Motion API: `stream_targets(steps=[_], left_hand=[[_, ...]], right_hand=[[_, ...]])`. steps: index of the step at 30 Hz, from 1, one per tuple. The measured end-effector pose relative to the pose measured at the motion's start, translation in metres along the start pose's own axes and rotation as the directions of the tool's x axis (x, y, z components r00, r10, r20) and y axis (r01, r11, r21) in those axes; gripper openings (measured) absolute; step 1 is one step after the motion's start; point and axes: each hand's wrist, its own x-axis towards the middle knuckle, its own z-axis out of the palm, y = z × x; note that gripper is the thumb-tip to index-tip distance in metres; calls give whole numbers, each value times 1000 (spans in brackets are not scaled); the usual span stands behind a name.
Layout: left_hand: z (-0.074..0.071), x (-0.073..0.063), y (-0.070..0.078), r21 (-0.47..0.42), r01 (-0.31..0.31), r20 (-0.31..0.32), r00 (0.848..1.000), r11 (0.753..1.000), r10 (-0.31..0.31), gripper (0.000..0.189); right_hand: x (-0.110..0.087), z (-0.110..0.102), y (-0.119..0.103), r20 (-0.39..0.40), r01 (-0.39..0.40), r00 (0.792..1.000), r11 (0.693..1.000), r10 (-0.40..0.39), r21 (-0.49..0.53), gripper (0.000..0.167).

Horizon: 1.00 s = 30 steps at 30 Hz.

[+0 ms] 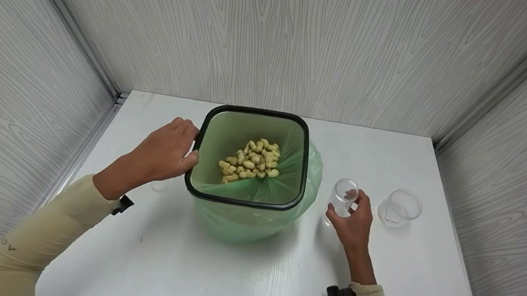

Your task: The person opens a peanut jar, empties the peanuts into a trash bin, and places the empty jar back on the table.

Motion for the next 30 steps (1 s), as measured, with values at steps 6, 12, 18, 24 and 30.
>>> stream_targets(steps=[6,12,18,24,30], left_hand=[[2,-2,0,-6,3,2,1000,1000,-3,41],[1,-2,1,21,-10,-13,1000,1000,11,39],[1,-1,1,20,-2,-10,1000,1000,2,38],[1,-1,1,40,-22,-17,1000,999,22,36],[1,-1,0,51,-25,-37,999,998,27,34]], right_hand=[[-7,3,6,39,-35,999,999,34,19,60],[-9,4,9,49,-52,998,997,49,58,60],[-9,3,10,63,-75,995,996,72,53,62],[-9,1,10,89,-135,987,991,134,10,64],[-7,-1,8,154,-168,974,986,164,14,66]])
